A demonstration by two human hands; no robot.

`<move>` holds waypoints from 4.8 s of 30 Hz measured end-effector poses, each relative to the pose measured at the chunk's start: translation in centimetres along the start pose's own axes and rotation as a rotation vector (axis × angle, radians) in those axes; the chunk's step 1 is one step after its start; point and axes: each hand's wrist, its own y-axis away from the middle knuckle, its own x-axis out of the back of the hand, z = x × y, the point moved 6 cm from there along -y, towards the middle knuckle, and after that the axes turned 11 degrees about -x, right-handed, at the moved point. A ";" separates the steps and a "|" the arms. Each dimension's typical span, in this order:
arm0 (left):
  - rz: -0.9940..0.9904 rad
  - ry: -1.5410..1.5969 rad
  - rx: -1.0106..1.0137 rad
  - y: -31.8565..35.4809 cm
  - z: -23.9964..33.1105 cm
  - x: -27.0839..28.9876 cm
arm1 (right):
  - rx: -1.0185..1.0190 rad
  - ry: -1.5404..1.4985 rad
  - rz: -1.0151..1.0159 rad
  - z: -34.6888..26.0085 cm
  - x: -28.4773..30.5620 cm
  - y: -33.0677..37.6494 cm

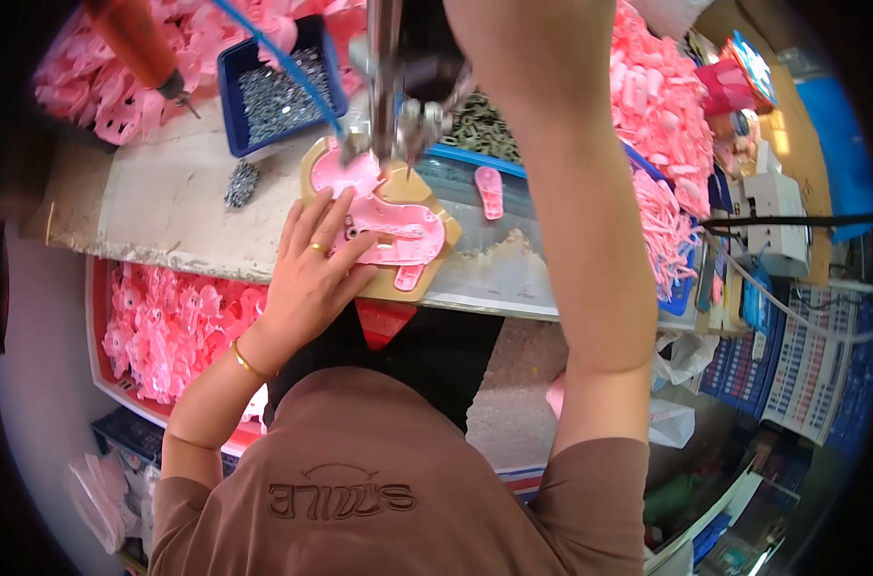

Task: Assembling plastic toy ponies by manually attaching hair and accessories and using pneumatic tools for fastening.

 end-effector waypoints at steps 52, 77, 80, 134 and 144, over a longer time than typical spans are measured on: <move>-0.213 0.045 -0.004 0.9 0.3 1.0 | -0.164 1.165 0.268 19.6 24.4 -5.0; -0.160 0.056 -0.004 1.0 0.2 0.8 | -0.348 1.123 -0.779 13.7 4.3 14.3; -0.166 0.036 0.007 1.2 0.1 0.7 | -0.265 1.348 -0.696 13.6 3.5 14.7; 0.122 0.267 0.104 1.7 -0.3 0.8 | 0.478 0.734 -0.809 10.9 -2.0 9.1; 0.105 0.292 0.045 -0.8 -1.8 2.2 | -0.020 1.147 -0.670 9.3 3.2 17.0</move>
